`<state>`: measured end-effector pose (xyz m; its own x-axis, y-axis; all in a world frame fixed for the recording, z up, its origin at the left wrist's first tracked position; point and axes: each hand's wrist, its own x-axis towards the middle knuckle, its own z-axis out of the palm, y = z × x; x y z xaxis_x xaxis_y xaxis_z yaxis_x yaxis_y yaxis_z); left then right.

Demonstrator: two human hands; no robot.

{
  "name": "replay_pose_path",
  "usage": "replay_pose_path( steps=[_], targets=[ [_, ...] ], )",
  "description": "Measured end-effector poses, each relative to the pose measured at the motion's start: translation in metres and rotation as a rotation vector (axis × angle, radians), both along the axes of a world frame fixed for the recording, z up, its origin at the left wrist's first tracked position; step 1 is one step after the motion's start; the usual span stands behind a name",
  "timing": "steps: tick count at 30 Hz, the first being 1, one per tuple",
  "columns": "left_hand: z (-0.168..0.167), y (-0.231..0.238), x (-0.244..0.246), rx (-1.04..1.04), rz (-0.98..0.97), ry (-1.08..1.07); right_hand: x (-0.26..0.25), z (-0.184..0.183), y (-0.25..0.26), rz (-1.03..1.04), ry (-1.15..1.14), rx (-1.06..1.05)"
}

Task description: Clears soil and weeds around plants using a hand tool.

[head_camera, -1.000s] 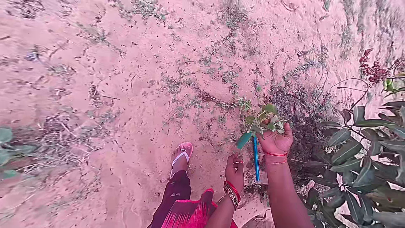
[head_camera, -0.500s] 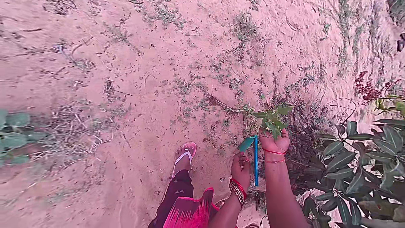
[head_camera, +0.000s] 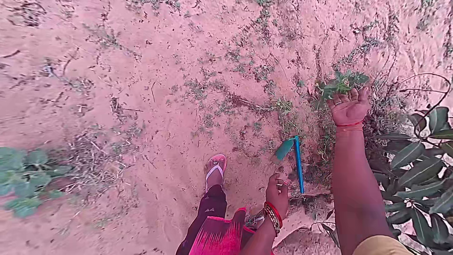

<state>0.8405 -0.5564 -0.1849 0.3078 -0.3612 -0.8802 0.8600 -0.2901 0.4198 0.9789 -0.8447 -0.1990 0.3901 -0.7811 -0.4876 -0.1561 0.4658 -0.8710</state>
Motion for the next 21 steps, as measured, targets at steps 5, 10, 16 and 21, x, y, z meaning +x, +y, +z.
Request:
replay_pose_path(
  steps=[5, 10, 16, 21],
  targets=[
    [-0.012, -0.003, -0.004, 0.022, -0.173, 0.075, -0.012, -0.100, -0.015, 0.788, 1.055, -0.276],
    [-0.015, -0.003, -0.007, -0.003, -0.321, 0.117, -0.017, -0.167, 0.012, 1.397, 1.410, -0.498],
    [-0.008, 0.001, -0.005, -0.075, -0.693, 0.128, -0.005, -0.227, 0.006, 1.292, 1.481, -0.422],
    [-0.002, -0.010, -0.003, -0.171, -0.843, 0.101, 0.008, -0.210, 0.005, 0.918, 0.979, -0.463]
  ],
)
